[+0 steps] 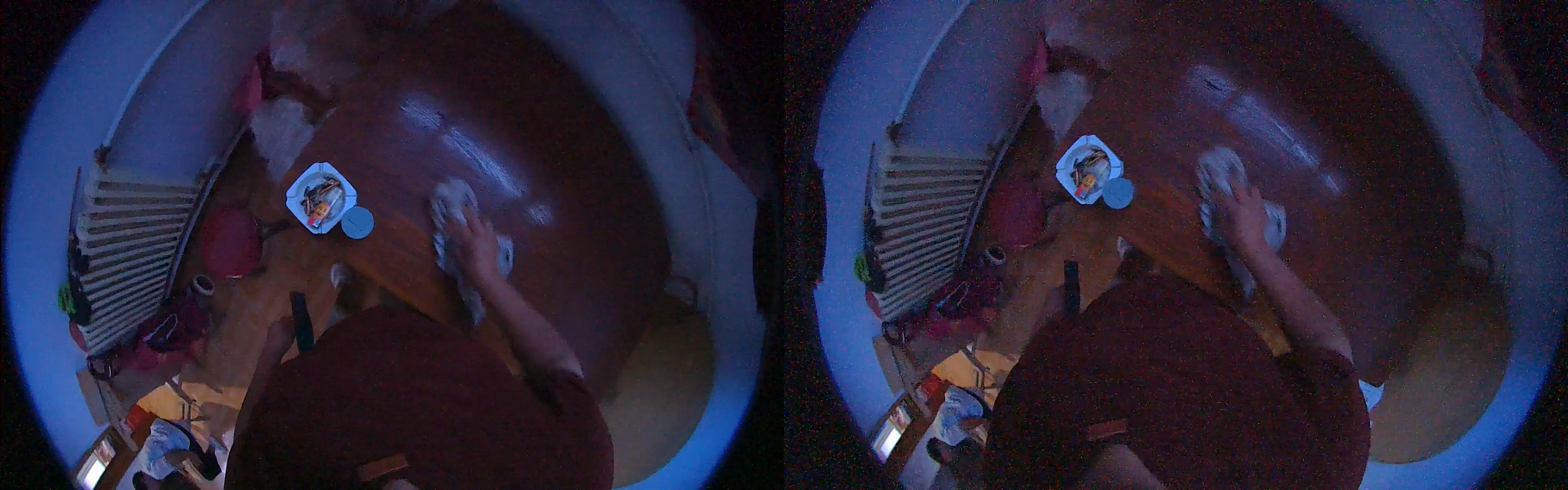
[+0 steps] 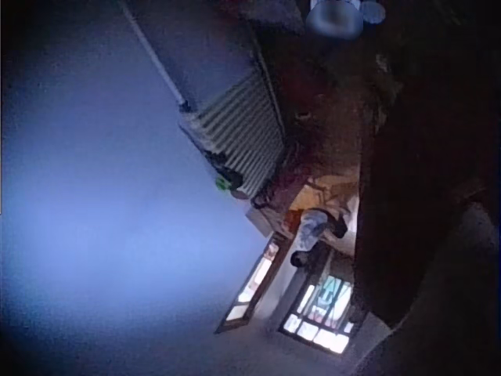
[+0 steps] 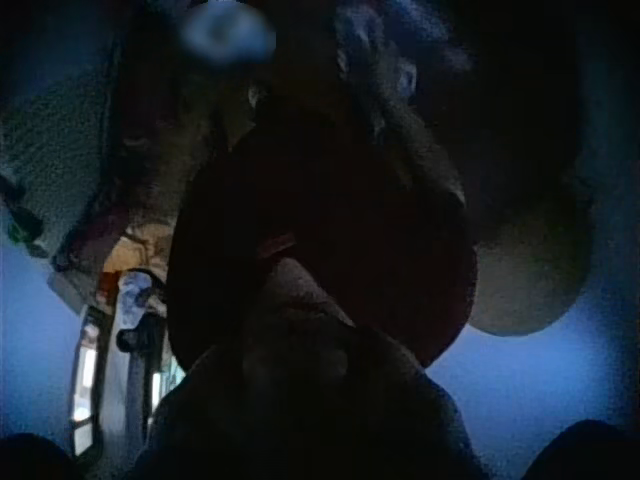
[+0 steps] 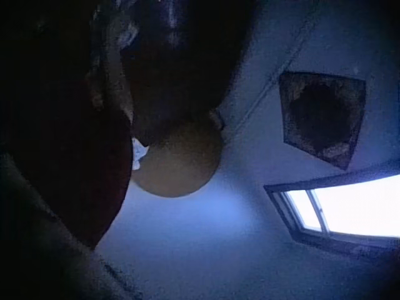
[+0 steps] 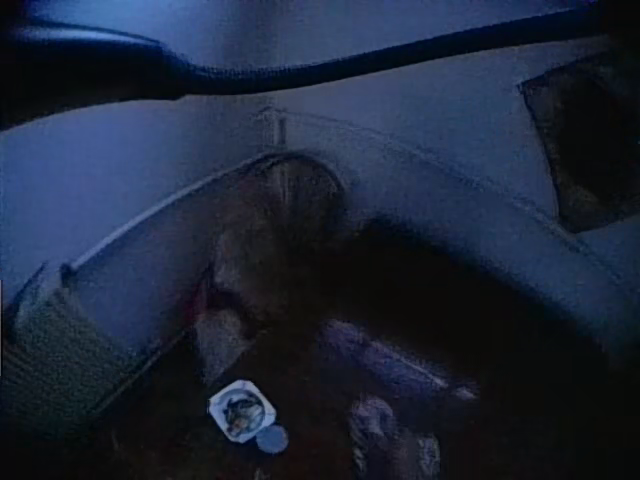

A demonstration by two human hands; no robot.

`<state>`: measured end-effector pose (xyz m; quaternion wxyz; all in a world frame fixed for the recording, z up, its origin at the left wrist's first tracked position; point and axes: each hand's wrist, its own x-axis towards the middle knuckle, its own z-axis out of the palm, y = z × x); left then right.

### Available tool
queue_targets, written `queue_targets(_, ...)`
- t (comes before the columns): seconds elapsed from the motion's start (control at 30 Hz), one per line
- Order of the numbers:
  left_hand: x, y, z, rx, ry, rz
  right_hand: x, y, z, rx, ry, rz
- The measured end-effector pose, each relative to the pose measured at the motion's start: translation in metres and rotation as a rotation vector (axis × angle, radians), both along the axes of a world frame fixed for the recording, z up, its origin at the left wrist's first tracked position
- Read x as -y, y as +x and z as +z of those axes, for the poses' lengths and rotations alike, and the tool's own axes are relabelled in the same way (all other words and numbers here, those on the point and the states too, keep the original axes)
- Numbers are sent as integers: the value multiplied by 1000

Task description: The person wipes a wooden table surface with a white cloth, moving the cloth in circular and back-and-forth motions across the tabletop. The person occasionally shifts position to reach different areas of the table while maintaining contact with the cloth.

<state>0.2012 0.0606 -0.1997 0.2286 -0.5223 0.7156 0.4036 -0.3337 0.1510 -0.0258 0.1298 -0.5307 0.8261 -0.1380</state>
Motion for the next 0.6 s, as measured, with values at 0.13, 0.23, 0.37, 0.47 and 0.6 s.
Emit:
queue_targets(0.13,0,1,34,116,-52,28,171,-1,-23,-40,-172,133)
queue_targets(0.23,0,11,50,89,-109,58,225,5,-12,-94,-130,267)
queue_targets(0.37,-9,18,36,-157,-42,281,166,5,-3,-89,-184,213)
queue_targets(0.47,-6,-22,41,-279,-82,331,33,-24,-7,-182,-20,261)
queue_targets(0.6,-39,27,-29,-298,-57,88,-19,-20,-4,-69,-18,197)
